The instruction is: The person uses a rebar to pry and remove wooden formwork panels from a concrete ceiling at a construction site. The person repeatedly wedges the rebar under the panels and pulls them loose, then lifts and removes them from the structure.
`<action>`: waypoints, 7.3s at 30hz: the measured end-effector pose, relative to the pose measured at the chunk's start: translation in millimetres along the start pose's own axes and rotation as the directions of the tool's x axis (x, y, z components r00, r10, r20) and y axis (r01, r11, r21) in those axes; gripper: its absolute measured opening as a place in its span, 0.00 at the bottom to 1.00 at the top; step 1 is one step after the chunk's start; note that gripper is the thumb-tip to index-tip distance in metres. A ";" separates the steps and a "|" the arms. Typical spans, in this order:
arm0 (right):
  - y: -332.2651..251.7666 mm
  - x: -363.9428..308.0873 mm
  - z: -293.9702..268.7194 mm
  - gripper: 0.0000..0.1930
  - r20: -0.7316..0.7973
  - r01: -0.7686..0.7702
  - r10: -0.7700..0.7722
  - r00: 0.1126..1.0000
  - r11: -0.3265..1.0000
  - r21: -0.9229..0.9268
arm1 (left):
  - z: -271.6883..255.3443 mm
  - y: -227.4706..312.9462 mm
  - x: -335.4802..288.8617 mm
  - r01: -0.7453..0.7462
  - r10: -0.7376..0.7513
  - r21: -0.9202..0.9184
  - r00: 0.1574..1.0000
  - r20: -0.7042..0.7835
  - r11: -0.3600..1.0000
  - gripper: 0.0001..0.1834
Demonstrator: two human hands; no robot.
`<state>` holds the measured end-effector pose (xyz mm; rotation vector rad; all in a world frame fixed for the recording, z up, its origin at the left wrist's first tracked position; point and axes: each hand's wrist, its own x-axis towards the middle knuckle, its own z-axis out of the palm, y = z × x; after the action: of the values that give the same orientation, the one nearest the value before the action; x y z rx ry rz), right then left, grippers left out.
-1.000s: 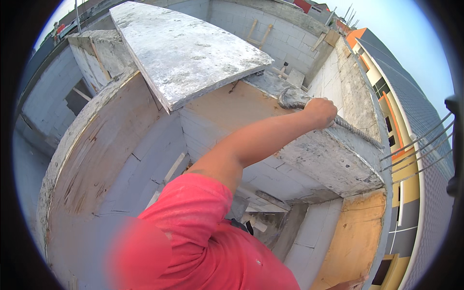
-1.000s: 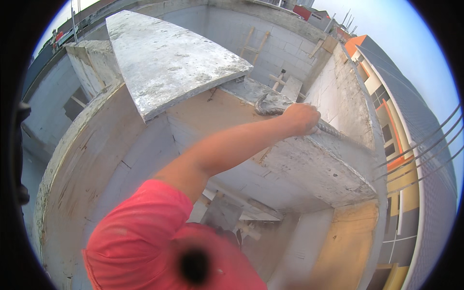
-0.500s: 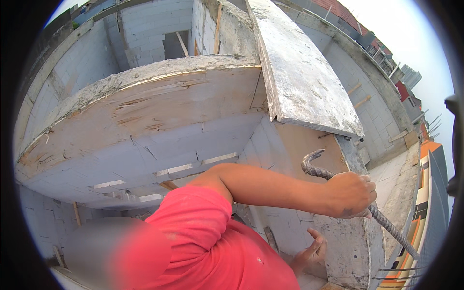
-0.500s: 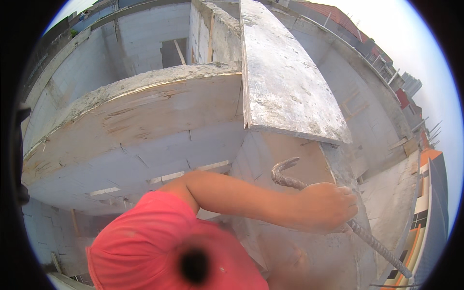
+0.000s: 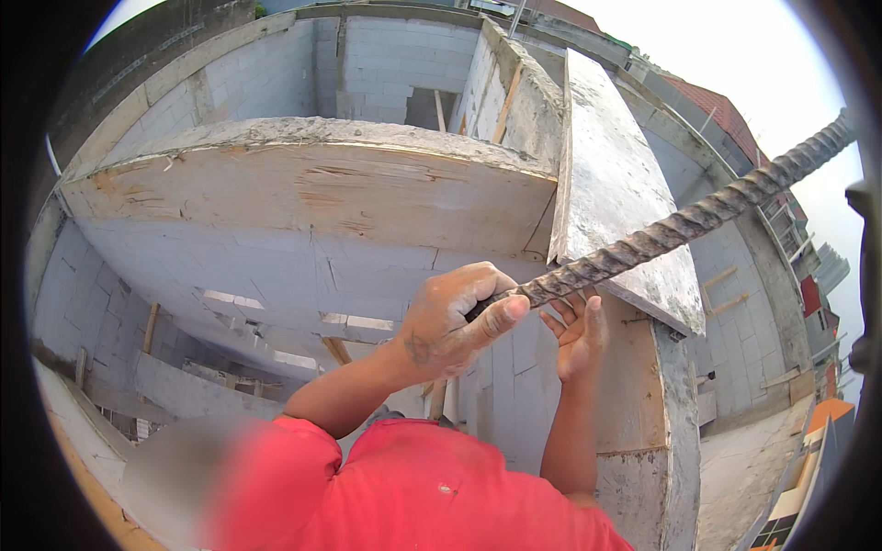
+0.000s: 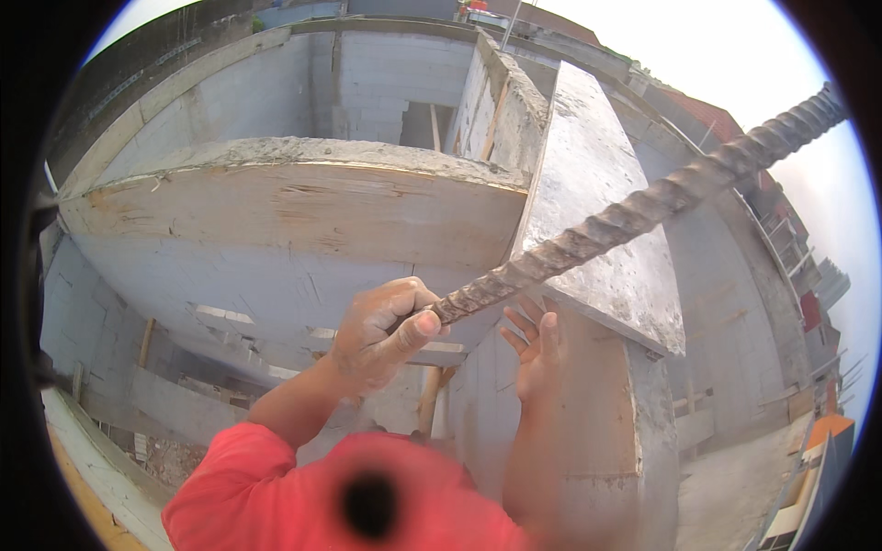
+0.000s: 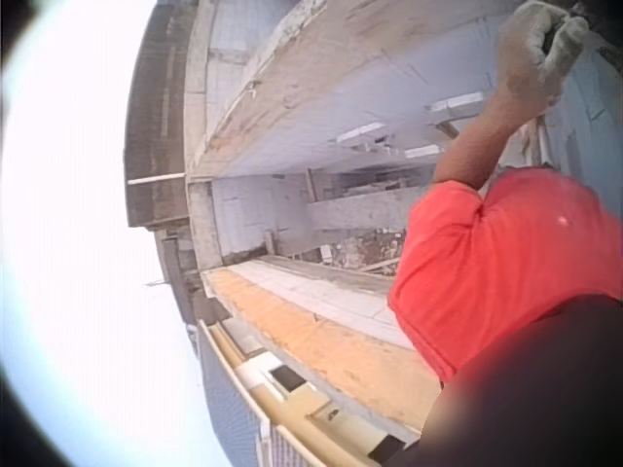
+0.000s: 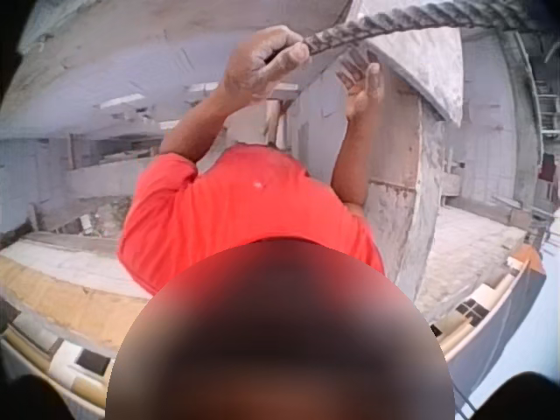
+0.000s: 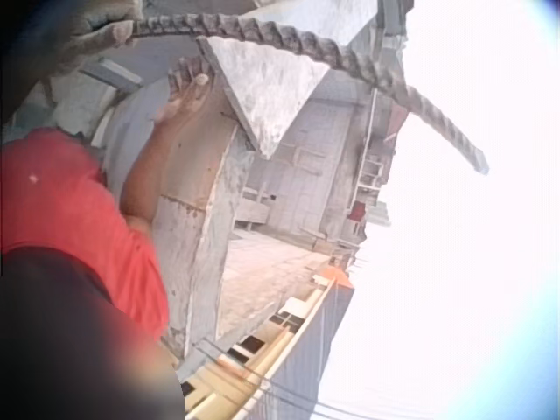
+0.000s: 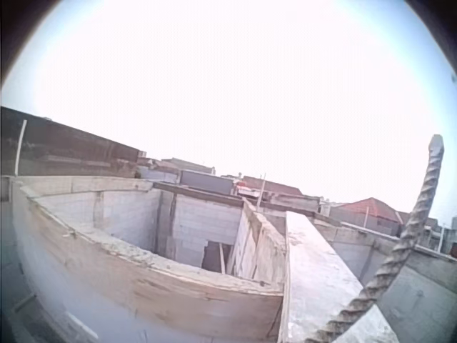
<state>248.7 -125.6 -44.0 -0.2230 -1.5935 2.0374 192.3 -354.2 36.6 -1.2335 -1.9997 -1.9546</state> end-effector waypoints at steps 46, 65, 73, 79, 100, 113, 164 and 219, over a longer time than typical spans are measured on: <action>136.7 -86.8 146.6 0.17 0.617 0.288 -0.129 0.777 0.943 -0.165 | -129.0 -126.7 -260.0 -0.067 -0.901 -0.900 0.021 -0.433 0.431 0.17; 102.2 -80.5 188.7 0.23 0.809 -0.282 -0.190 0.556 0.873 0.399 | -78.6 -144.8 -227.7 -0.276 -0.879 -0.961 0.451 -0.154 0.026 0.12; 151.0 -112.0 131.8 0.41 0.308 -0.466 0.370 0.876 0.815 0.345 | -138.6 -165.1 -220.8 0.171 -0.909 -0.962 0.395 -0.131 0.213 0.08; 179.6 -170.0 125.6 0.48 -0.154 -0.304 0.293 0.944 0.584 -0.752 | -164.3 -190.0 -201.6 0.576 -0.872 -0.681 0.448 -0.199 0.451 0.13; 251.9 -219.7 152.9 0.19 -0.603 -0.414 0.055 0.795 0.778 -0.474 | -312.1 -157.4 96.1 -0.216 0.276 0.700 0.961 0.029 0.681 0.14; 322.8 -232.0 111.1 0.19 -0.657 -0.487 0.083 0.749 0.742 -0.461 | -379.5 -229.1 166.1 -0.040 -0.237 0.855 0.953 0.189 0.518 0.43; 235.8 -287.2 204.3 0.19 -0.533 -0.555 0.164 0.830 0.153 -0.818 | -388.3 -230.8 166.2 -0.149 -0.277 0.824 0.897 0.345 0.546 0.57; 345.2 -74.2 26.8 0.16 -0.682 -0.790 0.411 0.605 0.418 -0.449 | -372.1 -216.3 158.9 0.009 -0.357 0.821 0.903 0.238 0.571 0.65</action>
<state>192.4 -239.7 -374.5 -1.7551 -2.0617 1.3990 -211.1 -572.0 21.1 -1.1865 -2.7966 -0.5713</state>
